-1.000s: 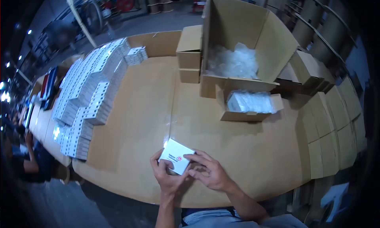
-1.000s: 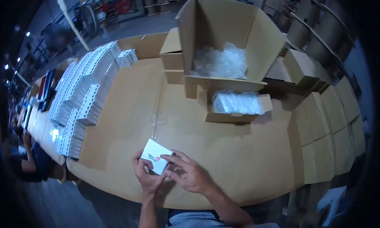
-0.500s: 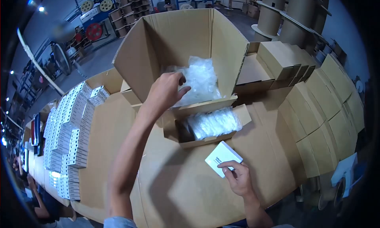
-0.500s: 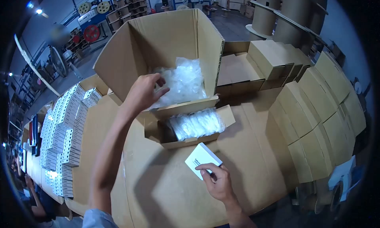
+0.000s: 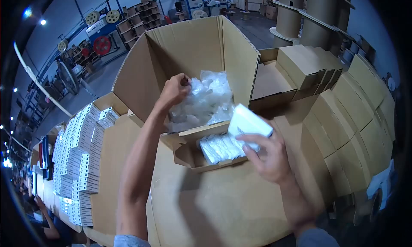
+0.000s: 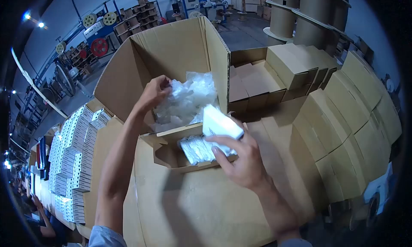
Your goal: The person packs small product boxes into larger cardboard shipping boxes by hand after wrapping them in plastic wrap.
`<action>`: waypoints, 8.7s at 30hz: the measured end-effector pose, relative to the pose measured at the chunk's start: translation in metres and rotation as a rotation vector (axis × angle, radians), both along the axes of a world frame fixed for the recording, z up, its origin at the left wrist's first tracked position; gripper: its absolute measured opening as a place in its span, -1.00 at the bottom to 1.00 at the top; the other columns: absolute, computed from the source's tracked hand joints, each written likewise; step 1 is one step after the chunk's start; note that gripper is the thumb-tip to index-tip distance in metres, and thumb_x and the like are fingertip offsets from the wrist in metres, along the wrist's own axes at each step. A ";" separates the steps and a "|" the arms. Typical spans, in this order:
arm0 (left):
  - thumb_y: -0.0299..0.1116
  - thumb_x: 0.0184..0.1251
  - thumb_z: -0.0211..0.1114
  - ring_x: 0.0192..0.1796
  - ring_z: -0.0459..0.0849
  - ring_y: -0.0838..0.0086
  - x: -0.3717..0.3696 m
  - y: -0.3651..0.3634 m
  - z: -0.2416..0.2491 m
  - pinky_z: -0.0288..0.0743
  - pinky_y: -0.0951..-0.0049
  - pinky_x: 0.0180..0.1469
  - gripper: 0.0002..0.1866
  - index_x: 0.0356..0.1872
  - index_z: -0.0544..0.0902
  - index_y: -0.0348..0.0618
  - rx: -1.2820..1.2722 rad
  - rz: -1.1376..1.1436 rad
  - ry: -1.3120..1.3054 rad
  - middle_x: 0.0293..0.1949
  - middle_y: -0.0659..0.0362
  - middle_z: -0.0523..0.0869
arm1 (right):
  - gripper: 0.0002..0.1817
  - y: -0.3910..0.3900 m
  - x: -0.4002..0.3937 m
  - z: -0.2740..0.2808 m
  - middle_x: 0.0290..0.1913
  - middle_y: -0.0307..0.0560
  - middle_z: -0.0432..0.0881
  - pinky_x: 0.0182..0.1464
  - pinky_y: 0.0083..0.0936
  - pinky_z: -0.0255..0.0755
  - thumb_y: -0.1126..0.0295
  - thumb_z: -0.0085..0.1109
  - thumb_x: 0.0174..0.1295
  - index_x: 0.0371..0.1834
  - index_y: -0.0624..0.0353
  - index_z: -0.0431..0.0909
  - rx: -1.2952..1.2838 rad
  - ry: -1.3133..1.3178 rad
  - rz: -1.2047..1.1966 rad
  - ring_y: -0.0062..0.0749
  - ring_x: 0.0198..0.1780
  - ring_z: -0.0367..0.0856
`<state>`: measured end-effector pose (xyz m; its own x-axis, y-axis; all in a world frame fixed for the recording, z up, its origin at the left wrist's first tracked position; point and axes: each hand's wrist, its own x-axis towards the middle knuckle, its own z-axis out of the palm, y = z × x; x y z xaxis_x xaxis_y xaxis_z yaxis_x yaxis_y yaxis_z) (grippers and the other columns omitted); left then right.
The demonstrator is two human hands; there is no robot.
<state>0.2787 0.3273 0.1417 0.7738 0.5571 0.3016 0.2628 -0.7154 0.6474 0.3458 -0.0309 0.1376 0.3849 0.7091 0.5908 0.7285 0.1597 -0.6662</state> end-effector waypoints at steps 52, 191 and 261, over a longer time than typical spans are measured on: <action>-0.27 0.70 0.06 -0.39 0.32 0.74 -0.222 -0.354 -0.085 0.19 0.60 -0.38 -0.66 -0.33 0.58 -0.25 -0.563 0.429 -0.750 -0.46 0.40 0.48 | -0.71 -0.077 -0.177 -0.090 0.01 -0.06 0.57 -0.15 -0.52 0.50 0.30 0.42 0.34 -0.21 0.39 0.71 -0.062 0.701 0.210 -0.54 -0.18 0.54; -0.12 0.76 -0.20 0.35 0.54 0.34 -0.274 -0.358 -0.129 0.34 0.34 0.44 -0.44 0.46 0.42 -0.35 -0.676 0.142 -0.471 0.28 -0.01 0.62 | -0.86 -0.098 -0.141 -0.117 0.19 0.15 0.64 0.35 -0.37 0.44 0.63 0.06 0.46 0.02 0.32 0.49 0.006 0.733 0.471 -0.29 0.23 0.60; -0.55 0.41 0.34 0.23 0.64 0.30 -0.276 -0.341 -0.113 0.80 0.29 0.11 -0.67 0.16 0.62 -0.35 -0.890 -0.051 -0.371 0.37 0.03 0.48 | -0.72 -0.098 -0.146 -0.069 -0.11 -0.10 0.70 -0.24 -0.41 0.56 0.59 0.44 0.11 -0.10 0.21 0.68 -0.299 0.222 0.393 -0.27 -0.25 0.67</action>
<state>0.0030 -0.0139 0.0289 0.7438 0.6682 0.0155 -0.0854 0.0721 0.9937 0.2001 -0.1292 0.0685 0.1491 0.9495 0.2761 0.4886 0.1720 -0.8554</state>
